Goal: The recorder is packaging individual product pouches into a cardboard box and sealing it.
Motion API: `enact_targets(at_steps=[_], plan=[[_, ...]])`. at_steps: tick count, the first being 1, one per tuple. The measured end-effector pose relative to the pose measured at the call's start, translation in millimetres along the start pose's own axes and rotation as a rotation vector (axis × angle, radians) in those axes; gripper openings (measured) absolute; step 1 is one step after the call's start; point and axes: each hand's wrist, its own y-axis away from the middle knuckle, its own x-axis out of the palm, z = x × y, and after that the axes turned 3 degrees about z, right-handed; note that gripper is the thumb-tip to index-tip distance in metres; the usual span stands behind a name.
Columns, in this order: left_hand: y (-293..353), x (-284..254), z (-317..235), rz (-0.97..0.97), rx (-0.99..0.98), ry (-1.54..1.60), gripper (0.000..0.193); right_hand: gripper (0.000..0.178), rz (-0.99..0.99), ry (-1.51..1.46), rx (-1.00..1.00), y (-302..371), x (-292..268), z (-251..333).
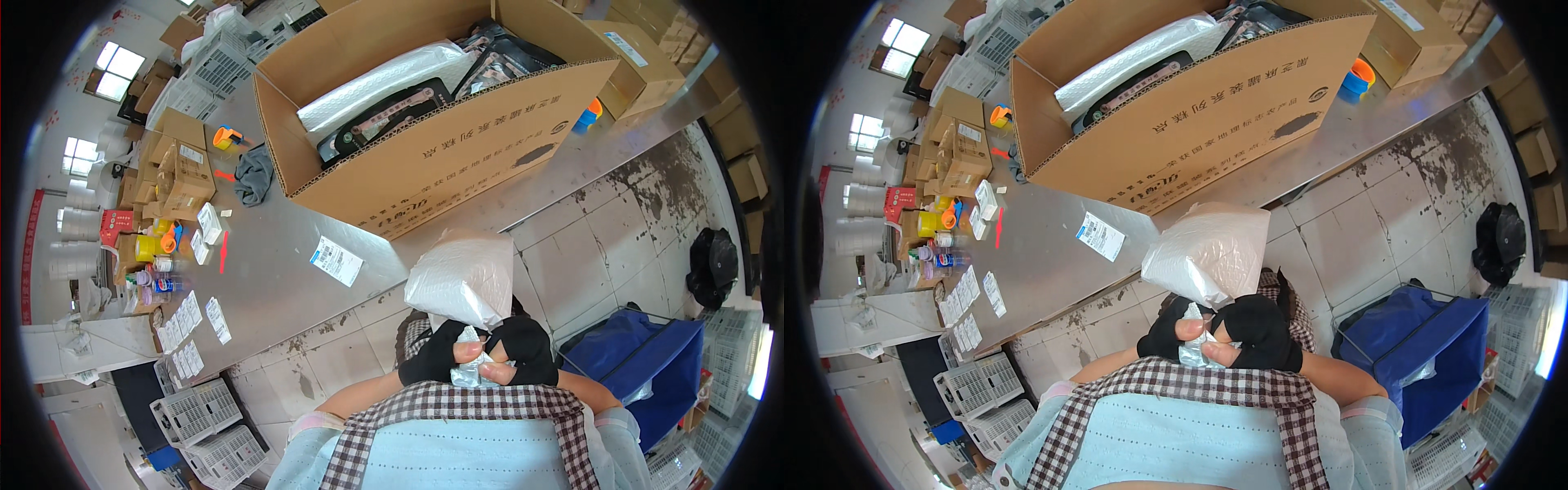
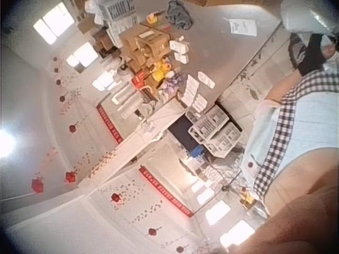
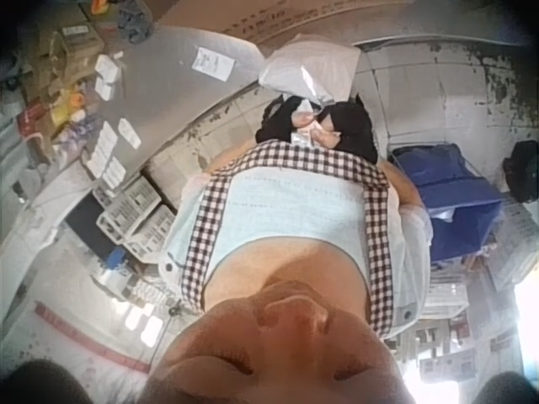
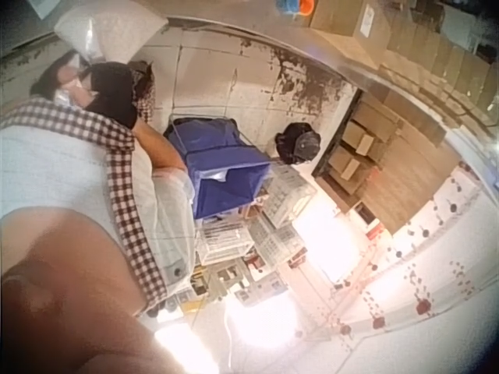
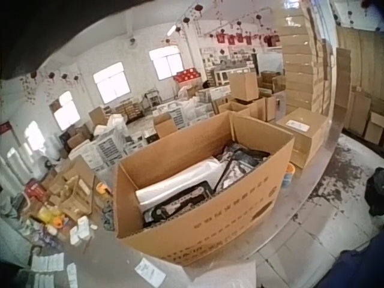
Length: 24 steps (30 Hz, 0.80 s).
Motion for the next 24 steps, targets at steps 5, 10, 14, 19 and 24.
enact_targets(at_steps=[5, 10, 14, 19, 24], plan=[[-2.7, -4.2, -5.8, 0.146, -0.021, 0.156, 0.030, 0.012, -0.062, 0.015, 0.089, 12.8, -3.3, -6.2], [-13.3, 16.9, -38.0, -0.011, 0.119, -0.100, 0.052, 0.010, -0.239, -0.085, 0.283, -12.0, -4.7, 12.4], [-13.4, 5.7, -62.8, 0.154, 0.206, -0.534, 0.049, 0.010, -0.246, 0.088, 0.278, -15.2, -11.0, 21.1], [1.5, 28.3, -63.9, -0.138, 0.108, -0.589, 0.036, 0.010, -0.610, -0.083, 0.408, 11.7, 12.9, 10.4], [10.8, 25.2, -42.9, -0.380, 0.443, -0.605, 0.016, 0.012, -0.710, -0.012, 0.336, 8.2, 14.4, 10.4]])
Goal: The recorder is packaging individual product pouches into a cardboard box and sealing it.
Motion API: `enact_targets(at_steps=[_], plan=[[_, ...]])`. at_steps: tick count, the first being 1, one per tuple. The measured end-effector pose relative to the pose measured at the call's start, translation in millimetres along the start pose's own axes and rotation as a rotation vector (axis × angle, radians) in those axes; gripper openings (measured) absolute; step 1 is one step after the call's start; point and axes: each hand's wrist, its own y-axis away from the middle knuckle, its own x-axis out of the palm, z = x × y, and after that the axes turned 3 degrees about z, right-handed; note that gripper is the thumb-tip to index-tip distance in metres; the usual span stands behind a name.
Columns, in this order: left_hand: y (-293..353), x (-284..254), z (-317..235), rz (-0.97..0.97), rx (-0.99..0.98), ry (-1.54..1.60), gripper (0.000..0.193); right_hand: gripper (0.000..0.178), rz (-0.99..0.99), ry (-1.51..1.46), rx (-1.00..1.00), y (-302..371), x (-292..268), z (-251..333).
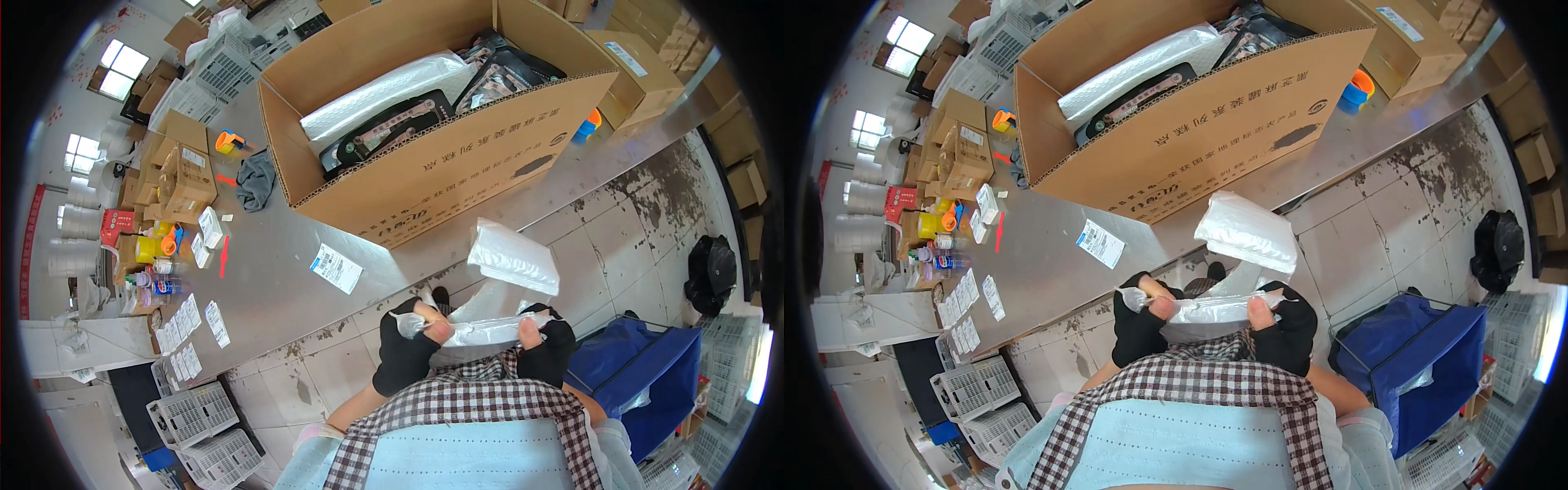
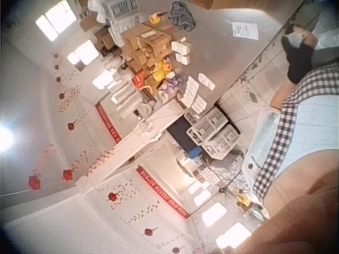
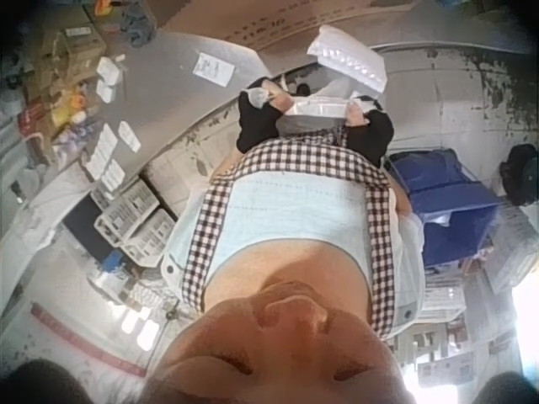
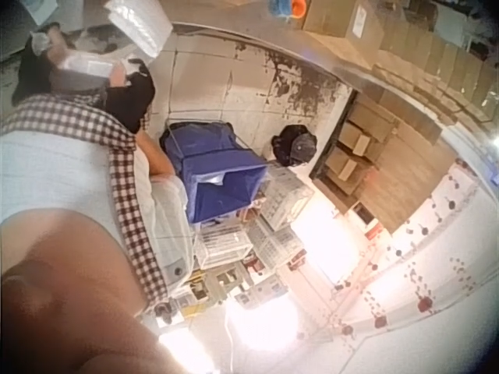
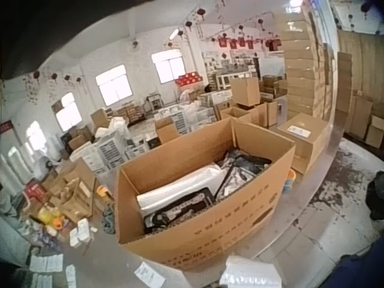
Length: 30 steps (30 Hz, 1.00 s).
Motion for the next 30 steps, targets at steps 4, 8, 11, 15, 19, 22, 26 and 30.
enact_targets(at_steps=[4, 8, 11, 15, 19, 22, 26, 30], plan=[[1.7, 8.7, -8.9, -0.181, 0.083, -0.073, 0.022, 0.013, -0.121, -0.016, 0.004, -2.4, 4.0, 12.5], [-10.4, -13.4, -15.1, 0.054, 0.255, -0.260, 0.030, 0.006, -0.030, 0.125, -0.130, -12.5, -6.7, 11.0], [-24.6, -25.5, -30.2, 0.352, 0.225, -0.409, 0.034, 0.008, -0.047, 0.162, -0.254, -17.6, -23.6, 13.5], [-27.3, -39.1, -29.4, 0.253, 0.383, -0.843, 0.031, 0.012, -0.066, 0.276, -0.243, -21.8, -54.3, 30.7], [-34.1, -32.4, -78.5, 0.095, 0.959, -1.047, 0.029, 0.029, 0.205, 0.706, -0.509, -46.9, -80.7, 71.8], [-35.3, -45.0, -121.9, 0.067, 1.123, -1.102, 0.027, 0.033, 0.109, 1.263, -0.635, -63.6, -110.6, 88.9], [-54.5, -45.5, -153.9, -0.287, 1.094, -1.319, 0.017, 0.028, 0.214, 1.197, -0.731, -94.2, -116.8, 138.8], [-115.7, -23.2, -201.9, -0.585, 1.097, -0.845, 0.037, 0.020, 0.382, 0.976, -0.804, -150.6, -109.5, 224.0]])
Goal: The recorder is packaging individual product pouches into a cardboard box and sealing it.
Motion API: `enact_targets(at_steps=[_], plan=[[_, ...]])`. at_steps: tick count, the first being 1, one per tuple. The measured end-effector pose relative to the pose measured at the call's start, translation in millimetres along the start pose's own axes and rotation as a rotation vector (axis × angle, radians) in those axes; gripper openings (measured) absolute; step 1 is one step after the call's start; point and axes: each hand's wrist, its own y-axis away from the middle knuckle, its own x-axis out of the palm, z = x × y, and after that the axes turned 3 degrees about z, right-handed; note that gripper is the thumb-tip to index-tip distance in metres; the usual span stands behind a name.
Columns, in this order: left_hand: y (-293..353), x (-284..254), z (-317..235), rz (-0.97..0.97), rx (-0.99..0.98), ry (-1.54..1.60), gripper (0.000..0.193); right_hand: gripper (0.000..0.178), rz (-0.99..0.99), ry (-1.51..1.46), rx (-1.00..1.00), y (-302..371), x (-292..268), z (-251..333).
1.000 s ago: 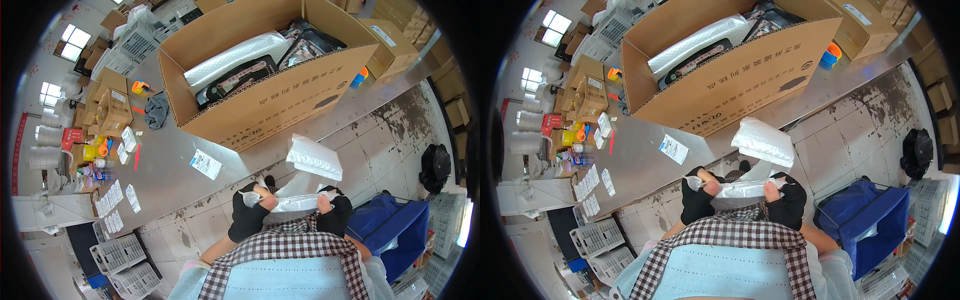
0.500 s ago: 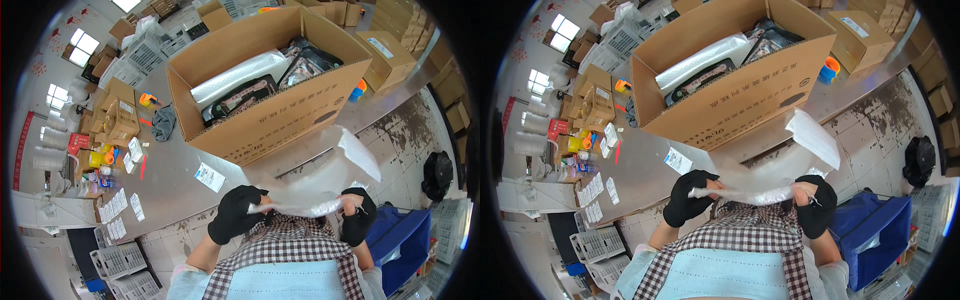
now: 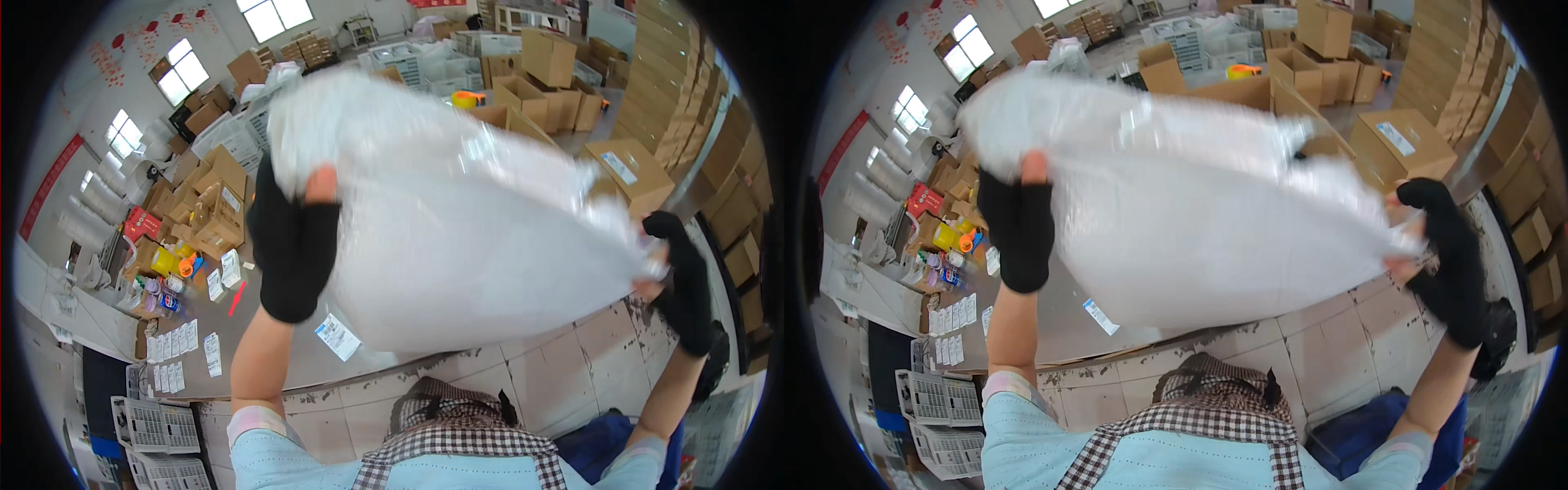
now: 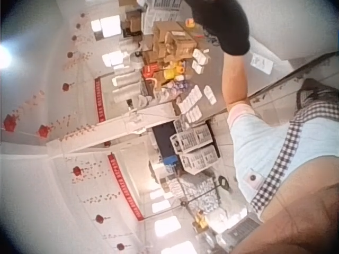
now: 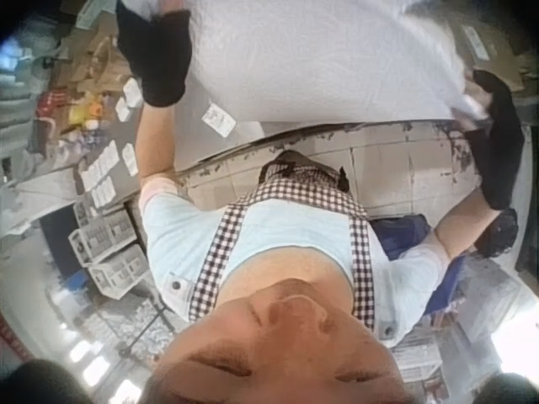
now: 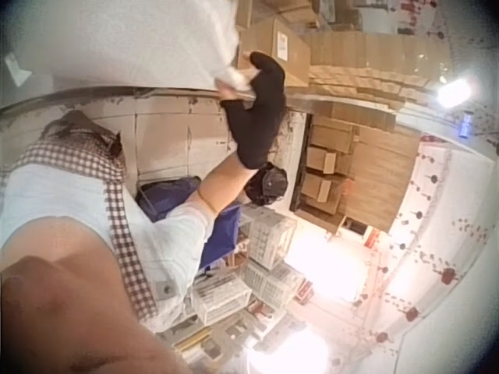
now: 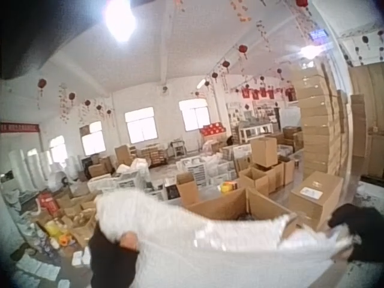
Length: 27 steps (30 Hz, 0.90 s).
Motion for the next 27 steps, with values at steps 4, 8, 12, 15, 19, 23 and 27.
enact_targets(at_steps=[4, 8, 12, 15, 19, 23, 27], plan=[[-57.2, 5.2, 55.5, 0.060, -0.003, 0.045, 0.043, 0.041, -0.020, -0.198, -0.140, -129.3, -28.6, -34.8], [-60.2, 40.3, 126.8, 0.389, -0.060, -0.540, 0.042, 0.050, 0.215, 0.103, -0.030, -252.3, -4.5, -81.2], [-10.5, 78.1, 156.6, 0.650, 0.074, -0.976, 0.041, 0.035, 0.427, 0.576, -0.033, -318.6, 138.1, -124.3], [17.6, 101.8, 160.3, 0.893, 0.077, -0.839, 0.032, 0.021, 0.578, 0.875, -0.291, -307.7, 209.4, -159.8], [36.9, 103.1, 170.3, 1.077, 0.055, -1.037, 0.026, 0.017, 0.599, 0.918, -0.401, -284.4, 246.3, -171.1], [48.6, 101.7, 203.5, 1.169, -0.298, -0.987, 0.031, 0.018, 0.388, 0.635, -0.538, -272.9, 196.3, -160.6], [43.8, 97.3, 185.1, 1.384, -0.029, -1.377, 0.034, 0.018, 0.269, 0.342, -0.091, -258.0, 146.3, -182.3]])
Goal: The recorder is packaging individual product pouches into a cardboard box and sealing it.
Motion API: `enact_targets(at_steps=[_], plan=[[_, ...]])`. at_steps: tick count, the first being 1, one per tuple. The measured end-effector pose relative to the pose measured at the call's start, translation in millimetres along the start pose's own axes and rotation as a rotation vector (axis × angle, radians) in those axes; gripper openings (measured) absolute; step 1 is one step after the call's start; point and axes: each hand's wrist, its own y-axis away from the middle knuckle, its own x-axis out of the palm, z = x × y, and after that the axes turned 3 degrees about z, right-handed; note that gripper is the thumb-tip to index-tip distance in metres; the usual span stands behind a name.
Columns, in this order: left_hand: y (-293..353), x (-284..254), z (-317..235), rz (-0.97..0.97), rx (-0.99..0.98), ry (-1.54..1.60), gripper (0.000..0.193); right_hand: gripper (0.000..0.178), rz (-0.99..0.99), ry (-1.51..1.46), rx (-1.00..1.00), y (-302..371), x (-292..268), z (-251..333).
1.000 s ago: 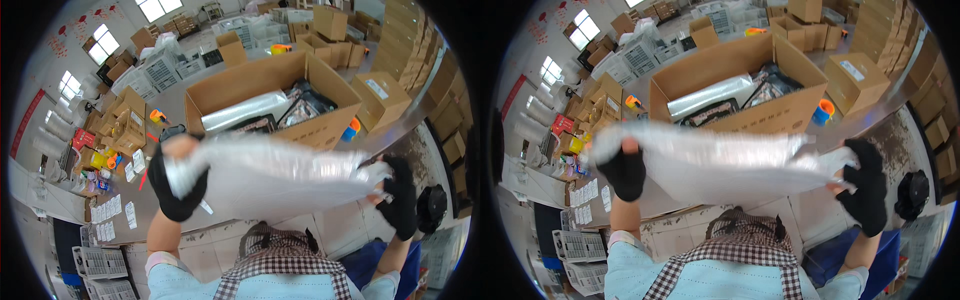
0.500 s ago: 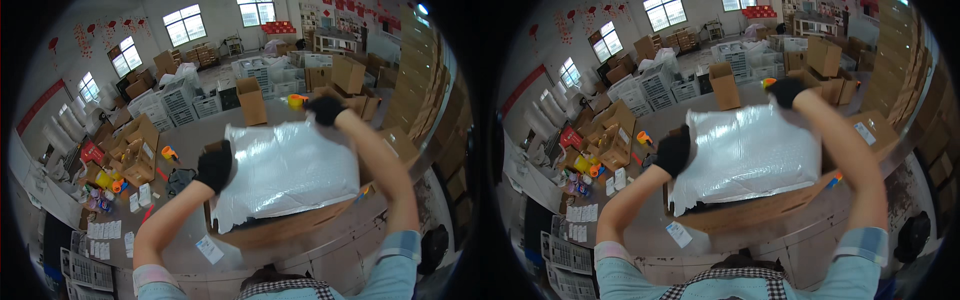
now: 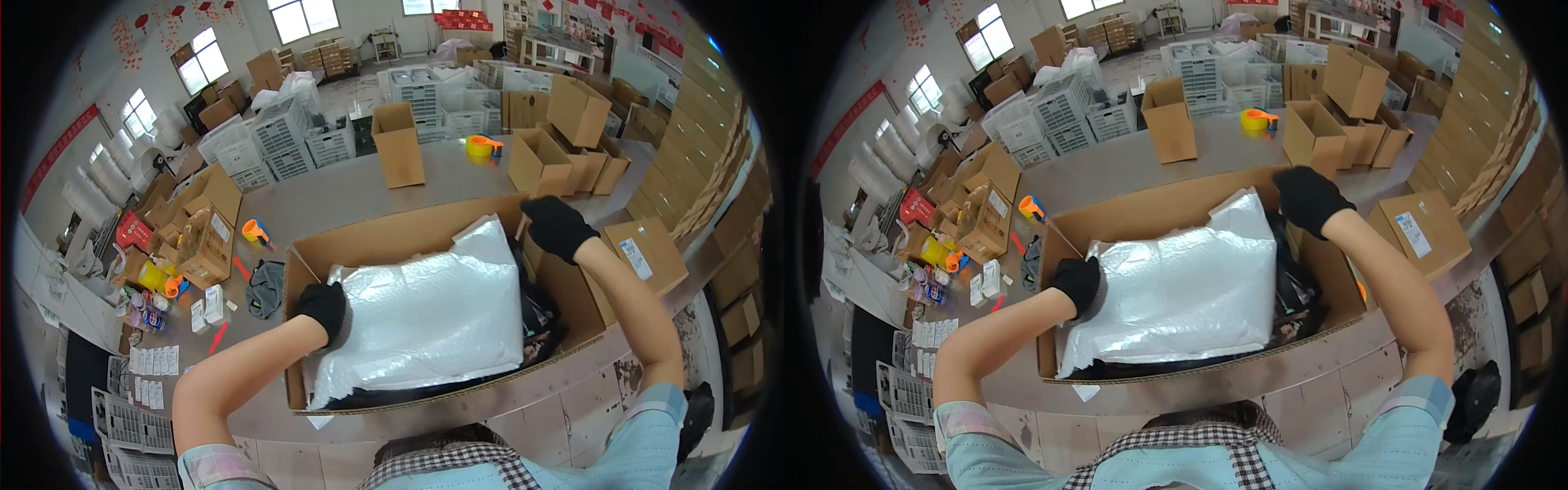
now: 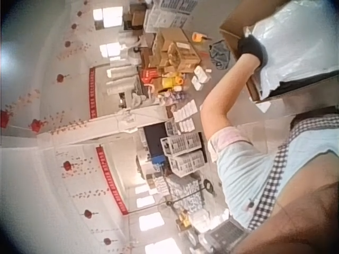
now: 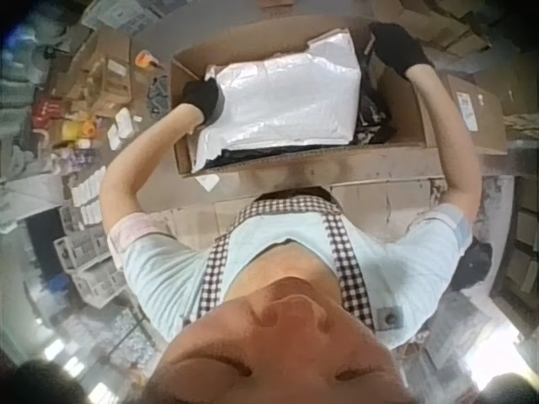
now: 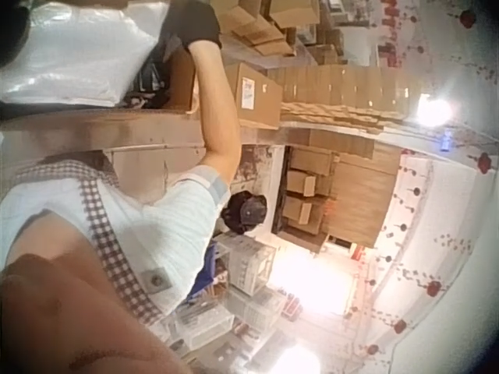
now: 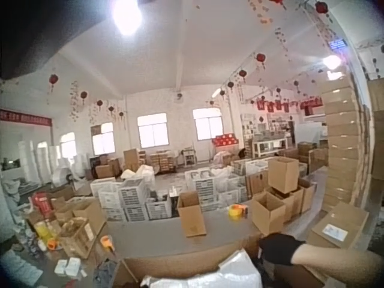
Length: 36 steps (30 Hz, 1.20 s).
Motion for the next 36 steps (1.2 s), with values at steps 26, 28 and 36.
enact_targets(at_steps=[26, 28, 36], plan=[[-52.6, 18.7, -33.0, 0.611, -0.273, 0.128, 0.024, 0.051, 0.776, -1.081, 0.007, 1.8, 36.5, 10.7], [-63.3, 31.7, -37.6, 0.590, -0.285, 0.143, 0.025, 0.072, 1.235, -1.097, 0.229, -3.3, 36.4, -14.4], [-73.7, 58.2, -43.7, 0.550, -0.276, 0.175, 0.026, 0.045, 0.576, -1.232, 0.217, 28.9, -31.8, 23.9]])
